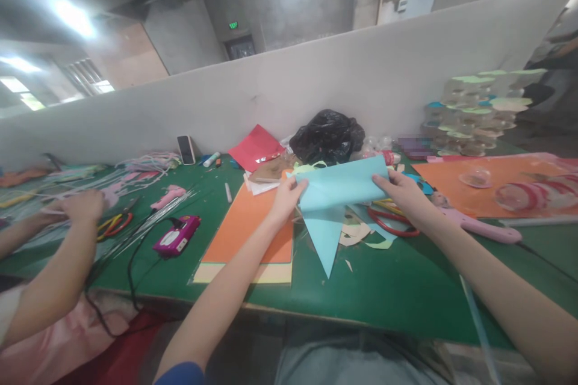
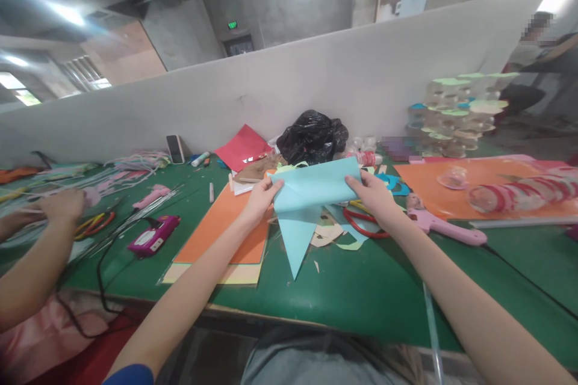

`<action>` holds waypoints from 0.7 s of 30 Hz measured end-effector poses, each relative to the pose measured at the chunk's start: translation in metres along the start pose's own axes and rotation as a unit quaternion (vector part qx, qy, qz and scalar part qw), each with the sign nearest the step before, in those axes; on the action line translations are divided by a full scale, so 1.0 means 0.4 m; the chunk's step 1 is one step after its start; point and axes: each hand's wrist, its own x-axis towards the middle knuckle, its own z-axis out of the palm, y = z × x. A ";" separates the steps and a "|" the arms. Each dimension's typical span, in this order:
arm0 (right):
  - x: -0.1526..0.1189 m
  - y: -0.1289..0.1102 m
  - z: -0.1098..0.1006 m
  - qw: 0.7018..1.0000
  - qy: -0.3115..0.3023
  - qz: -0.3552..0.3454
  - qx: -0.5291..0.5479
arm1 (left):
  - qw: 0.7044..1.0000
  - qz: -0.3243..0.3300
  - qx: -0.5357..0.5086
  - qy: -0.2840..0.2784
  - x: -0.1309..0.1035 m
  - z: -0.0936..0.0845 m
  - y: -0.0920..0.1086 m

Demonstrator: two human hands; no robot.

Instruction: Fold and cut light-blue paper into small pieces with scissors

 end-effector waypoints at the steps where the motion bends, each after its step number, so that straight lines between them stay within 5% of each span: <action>1: -0.001 -0.002 0.000 1.000 -0.001 0.004 -0.003 | 1.000 -0.003 -0.001 0.000 -0.001 0.001 0.002; 21: 0.001 -0.002 -0.003 1.000 -0.011 0.006 0.001 | 1.000 0.000 0.010 -0.016 0.002 0.001 -0.005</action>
